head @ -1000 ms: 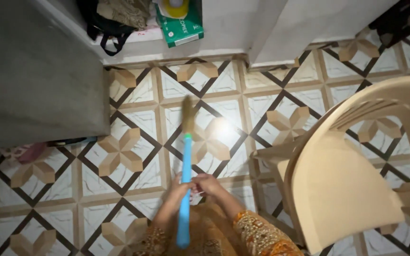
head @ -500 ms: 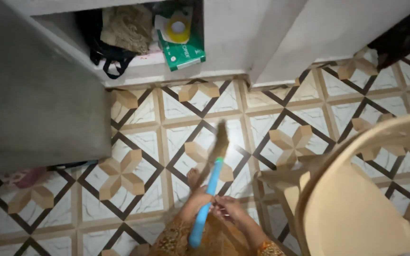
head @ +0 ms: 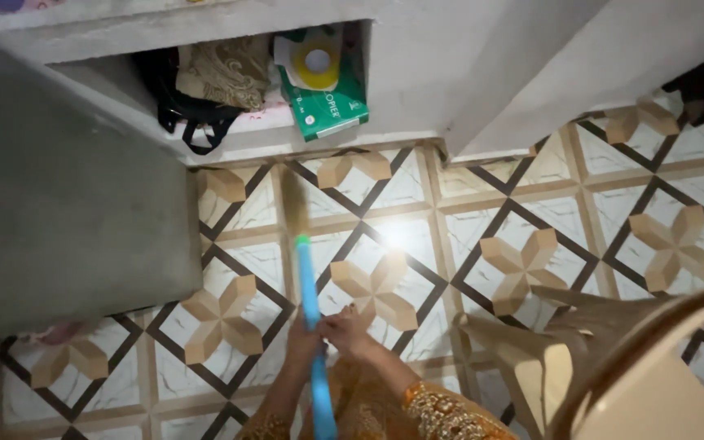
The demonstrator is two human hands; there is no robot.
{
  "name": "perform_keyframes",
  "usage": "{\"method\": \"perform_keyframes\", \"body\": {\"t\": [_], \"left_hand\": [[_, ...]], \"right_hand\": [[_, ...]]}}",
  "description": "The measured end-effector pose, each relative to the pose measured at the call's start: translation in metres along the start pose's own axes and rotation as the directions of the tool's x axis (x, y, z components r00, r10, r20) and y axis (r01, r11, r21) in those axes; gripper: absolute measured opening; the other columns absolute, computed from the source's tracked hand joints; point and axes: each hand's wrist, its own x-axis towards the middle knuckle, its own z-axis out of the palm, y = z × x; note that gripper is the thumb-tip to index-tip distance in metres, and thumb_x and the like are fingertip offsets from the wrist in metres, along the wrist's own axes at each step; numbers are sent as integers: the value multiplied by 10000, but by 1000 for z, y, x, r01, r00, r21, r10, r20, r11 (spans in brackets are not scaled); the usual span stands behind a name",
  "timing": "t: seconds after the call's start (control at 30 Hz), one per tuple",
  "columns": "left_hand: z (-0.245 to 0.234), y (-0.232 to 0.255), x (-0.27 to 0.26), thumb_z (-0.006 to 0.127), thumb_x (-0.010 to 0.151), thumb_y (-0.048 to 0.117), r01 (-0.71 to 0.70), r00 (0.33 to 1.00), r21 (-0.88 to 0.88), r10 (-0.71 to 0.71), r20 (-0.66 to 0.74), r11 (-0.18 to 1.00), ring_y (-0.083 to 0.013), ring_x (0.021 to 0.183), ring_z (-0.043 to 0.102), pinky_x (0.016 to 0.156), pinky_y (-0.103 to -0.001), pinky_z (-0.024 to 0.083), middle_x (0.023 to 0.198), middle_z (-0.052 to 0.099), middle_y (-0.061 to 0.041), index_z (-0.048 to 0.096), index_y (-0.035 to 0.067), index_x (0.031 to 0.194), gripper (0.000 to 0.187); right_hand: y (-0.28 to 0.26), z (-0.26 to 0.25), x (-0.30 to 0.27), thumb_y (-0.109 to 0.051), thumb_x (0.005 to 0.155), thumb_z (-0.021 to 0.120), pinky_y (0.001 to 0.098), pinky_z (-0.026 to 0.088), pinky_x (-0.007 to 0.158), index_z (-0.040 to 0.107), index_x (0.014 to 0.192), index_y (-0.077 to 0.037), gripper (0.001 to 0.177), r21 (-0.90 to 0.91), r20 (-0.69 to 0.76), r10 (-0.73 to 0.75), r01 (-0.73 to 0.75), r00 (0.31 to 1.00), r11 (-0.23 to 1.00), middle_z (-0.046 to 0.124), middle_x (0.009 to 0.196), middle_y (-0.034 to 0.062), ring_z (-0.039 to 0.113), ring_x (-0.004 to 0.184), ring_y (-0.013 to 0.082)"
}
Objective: Sweeping the floor of a room with a broom.
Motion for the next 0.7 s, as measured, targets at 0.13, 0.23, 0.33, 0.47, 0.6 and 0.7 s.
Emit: {"method": "perform_keyframes", "body": {"t": [0.13,0.23,0.33,0.47,0.6,0.7], "left_hand": [[-30,-3,77,727,768,64,-99,994,-81,96,-46,992,-273,617,659,469,-367,524,786,667,-156,560,-6,1123,398],[-19,-19,139,797,741,160,-104,993,304,118,-28,947,-271,712,708,575,-387,564,827,699,-156,575,37,1164,493],[18,-4,125,844,695,200,-224,972,615,217,88,756,-309,799,729,652,-418,586,881,719,-178,582,80,1244,620],[64,5,119,810,737,149,-429,895,559,250,369,710,-314,875,748,701,-410,606,949,748,-182,558,149,1375,685],[68,67,67,757,725,94,-333,889,549,62,453,767,-317,830,760,675,-424,618,945,752,-181,519,210,1431,754],[71,91,57,653,754,36,-196,897,508,-56,439,839,-362,783,757,646,-479,621,945,749,-205,443,286,1513,826]], "right_hand": [[-92,-25,-1,-539,977,521,497,272,1103,601,1311,-161,511,-336,28,-9,18,1000,942,759,945,16,635,1076,295],[-64,-19,13,-493,967,571,460,340,1041,507,1446,-119,611,-68,-2,134,-134,991,989,752,1020,28,626,1064,285],[-8,-17,11,-395,1004,573,378,485,856,481,1477,-91,570,431,3,297,-269,955,861,710,1022,78,649,957,245],[63,-23,-9,-359,1017,541,313,618,822,442,1513,-99,569,742,-11,265,-170,964,648,657,1063,67,698,945,189],[-5,-58,-26,-398,997,507,315,565,723,411,1519,-201,566,728,106,580,-460,808,508,650,1059,46,672,906,155],[-19,-62,-35,-389,983,566,344,491,674,392,1548,-209,618,767,114,494,-392,862,508,681,1079,59,655,918,171]]}}
